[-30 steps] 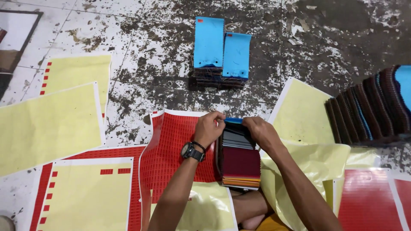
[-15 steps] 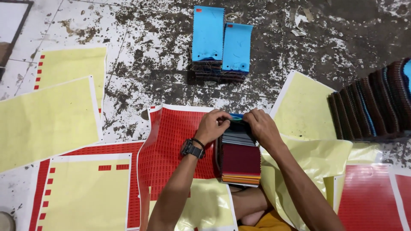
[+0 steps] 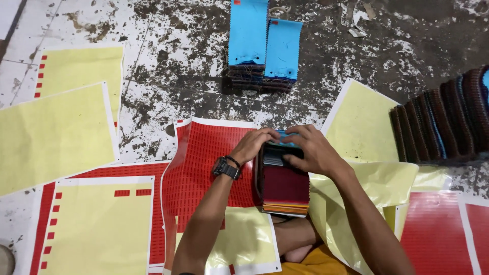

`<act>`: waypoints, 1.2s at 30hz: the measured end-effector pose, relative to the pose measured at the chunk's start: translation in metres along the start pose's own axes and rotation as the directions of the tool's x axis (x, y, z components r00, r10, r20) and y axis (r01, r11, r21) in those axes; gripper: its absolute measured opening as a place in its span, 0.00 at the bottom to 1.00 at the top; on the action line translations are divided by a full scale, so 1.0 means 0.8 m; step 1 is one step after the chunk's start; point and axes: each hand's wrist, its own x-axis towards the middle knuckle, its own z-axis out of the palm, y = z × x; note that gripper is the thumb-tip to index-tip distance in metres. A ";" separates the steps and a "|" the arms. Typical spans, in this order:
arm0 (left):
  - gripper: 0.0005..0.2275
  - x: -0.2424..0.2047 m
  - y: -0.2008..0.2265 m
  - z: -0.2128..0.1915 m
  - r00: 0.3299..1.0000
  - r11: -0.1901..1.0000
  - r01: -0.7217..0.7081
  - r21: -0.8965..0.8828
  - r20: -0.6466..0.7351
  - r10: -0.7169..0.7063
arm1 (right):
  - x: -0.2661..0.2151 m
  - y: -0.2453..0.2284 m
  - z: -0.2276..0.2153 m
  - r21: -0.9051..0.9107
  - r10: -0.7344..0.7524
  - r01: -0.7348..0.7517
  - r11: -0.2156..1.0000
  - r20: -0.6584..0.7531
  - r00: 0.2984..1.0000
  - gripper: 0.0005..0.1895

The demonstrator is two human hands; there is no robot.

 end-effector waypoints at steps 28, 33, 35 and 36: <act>0.33 -0.024 0.034 -0.009 0.979 0.987 0.163 -0.007 0.124 -0.161 | 0.059 0.055 0.041 -0.373 -0.117 0.318 0.872 0.471 0.874 0.30; 0.42 -0.012 -0.024 0.002 0.989 0.993 0.113 0.027 0.088 -0.115 | 0.019 0.035 -0.009 -0.111 0.081 -0.113 0.987 -0.263 0.961 0.22; 0.37 -0.008 -0.018 0.004 0.992 0.993 0.119 0.011 0.039 -0.119 | -0.033 -0.014 -0.036 0.047 0.205 -0.200 0.979 -0.222 0.953 0.19; 0.34 -0.007 -0.018 0.009 0.992 0.992 0.127 -0.004 -0.013 -0.127 | -0.062 -0.038 -0.049 0.200 0.319 -0.285 0.937 -0.164 0.933 0.16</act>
